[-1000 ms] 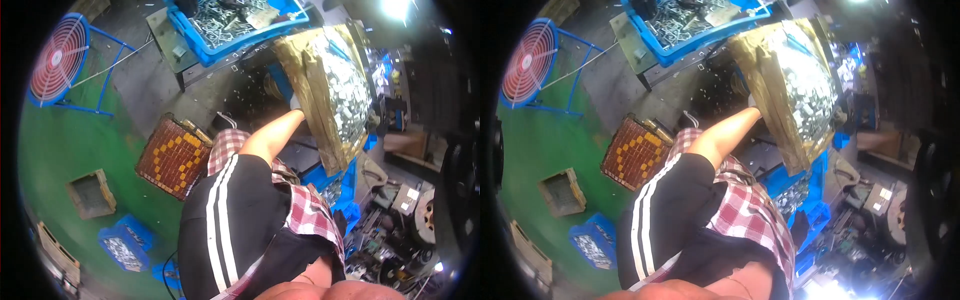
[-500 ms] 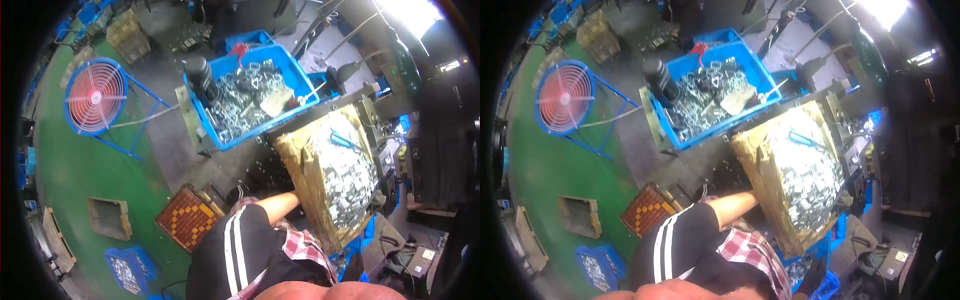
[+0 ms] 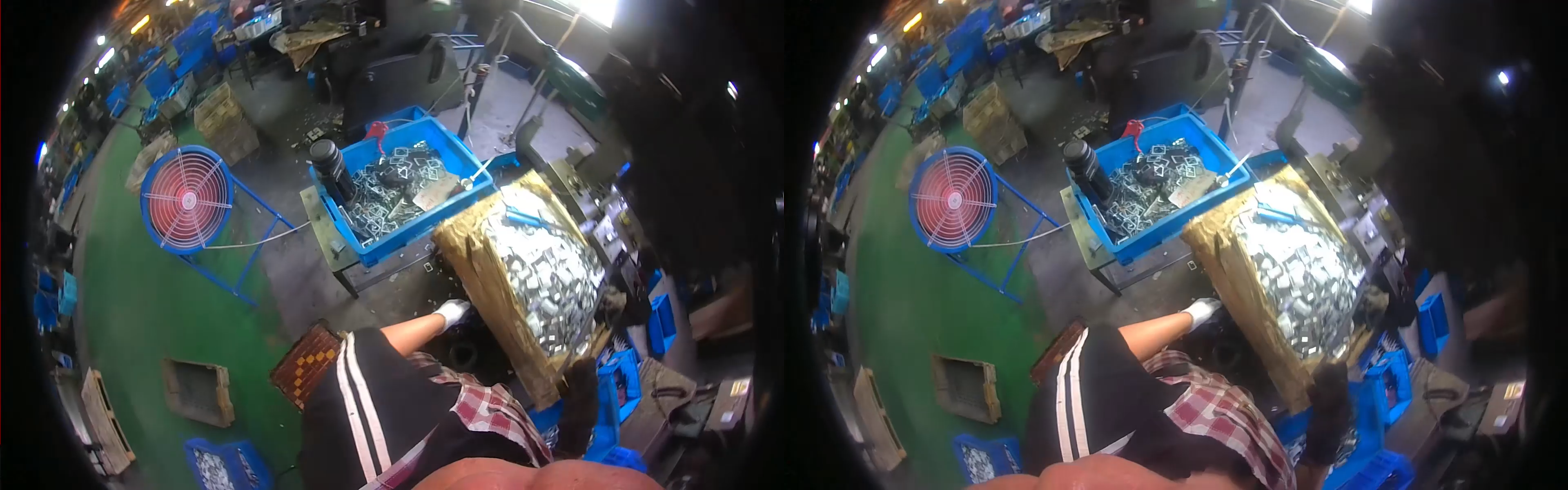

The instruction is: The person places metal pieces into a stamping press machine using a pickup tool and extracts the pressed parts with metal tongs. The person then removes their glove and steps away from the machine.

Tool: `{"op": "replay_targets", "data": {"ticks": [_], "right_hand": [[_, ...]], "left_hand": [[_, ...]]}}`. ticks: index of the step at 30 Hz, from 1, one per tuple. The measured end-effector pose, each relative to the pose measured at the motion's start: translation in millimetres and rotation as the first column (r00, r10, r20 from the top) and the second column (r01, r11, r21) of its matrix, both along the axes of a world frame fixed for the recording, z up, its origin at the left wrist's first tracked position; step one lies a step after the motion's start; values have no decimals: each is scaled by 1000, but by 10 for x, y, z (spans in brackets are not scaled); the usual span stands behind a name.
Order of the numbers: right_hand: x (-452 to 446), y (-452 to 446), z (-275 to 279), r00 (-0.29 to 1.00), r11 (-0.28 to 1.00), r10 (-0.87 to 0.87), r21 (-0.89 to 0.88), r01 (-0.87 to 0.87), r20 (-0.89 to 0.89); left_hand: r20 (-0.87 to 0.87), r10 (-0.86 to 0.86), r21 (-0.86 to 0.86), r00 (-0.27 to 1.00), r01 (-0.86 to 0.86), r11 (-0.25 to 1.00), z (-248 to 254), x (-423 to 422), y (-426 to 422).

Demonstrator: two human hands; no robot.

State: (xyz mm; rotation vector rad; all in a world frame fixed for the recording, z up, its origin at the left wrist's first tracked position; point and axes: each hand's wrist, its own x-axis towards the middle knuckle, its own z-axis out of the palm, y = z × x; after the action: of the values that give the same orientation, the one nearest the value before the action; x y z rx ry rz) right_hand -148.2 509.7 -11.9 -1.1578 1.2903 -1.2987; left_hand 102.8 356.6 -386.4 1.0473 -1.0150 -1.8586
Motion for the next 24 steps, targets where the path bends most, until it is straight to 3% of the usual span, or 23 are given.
{"op": "replay_targets", "data": {"ticks": [1, 2, 3, 4, 5, 6, 7, 8, 10, 13, 19, 22, 23, 24], "right_hand": [[-65, 153, -84, 985, 997, 70, -18, -74, -161], [-146, 309, -228, 937, 988, 140, -14, -152, -319], [-171, 471, -316, 965, 982, 188, 56, -181, -182], [-197, 634, -404, 976, 970, 214, 125, -207, -42], [-104, 813, -456, 913, 941, 131, 242, -238, 387], [4, 998, -489, 685, 889, -20, 327, -321, 728], [38, 1147, -501, 874, 903, 242, 232, -362, 421], [70, 1300, -515, 923, 913, 384, 142, -382, 15], [118, 1333, -611, 843, 835, 367, 261, -485, 392], [264, 1364, -809, 553, 631, 114, 370, -682, 826], [912, 1370, -1027, 520, 454, 225, 384, -804, 824], [1098, 1503, -897, 351, 337, 261, 256, -906, 899], [1195, 1574, -772, 108, 171, -603, 260, -950, 791], [1307, 1672, -582, -72, 70, -997, 152, -986, -6]], "left_hand": [[419, -69, -122, 905, 131, 984, 947, 201, 439], [81, -113, 121, 990, 102, 987, 1083, 16, 668], [-143, -5, 233, 990, 38, 972, 1102, -302, 933], [-91, 55, 227, 994, -33, 973, 1651, -530, 1224], [-239, 18, 202, 971, 32, 979, 1919, -729, 1506], [-297, -85, 42, 951, 101, 994, 1849, -955, 1733], [-52, 83, -453, 995, -98, 886, 1748, -1311, 1911], [129, -26, -231, 991, 56, 971, 1839, -1298, 2018], [337, 62, -285, 940, 39, 958, 2318, -1042, 2320], [579, 185, -261, 794, -34, 965, 2562, -717, 2650], [659, 417, -224, 625, -367, 903, 2323, -156, 3005], [687, 571, -372, 450, -457, 808, 2172, -7, 3238], [703, 588, -376, 399, -493, 784, 2076, 84, 3334], [729, 589, -368, 348, -527, 766, 2073, 236, 3470]]}}
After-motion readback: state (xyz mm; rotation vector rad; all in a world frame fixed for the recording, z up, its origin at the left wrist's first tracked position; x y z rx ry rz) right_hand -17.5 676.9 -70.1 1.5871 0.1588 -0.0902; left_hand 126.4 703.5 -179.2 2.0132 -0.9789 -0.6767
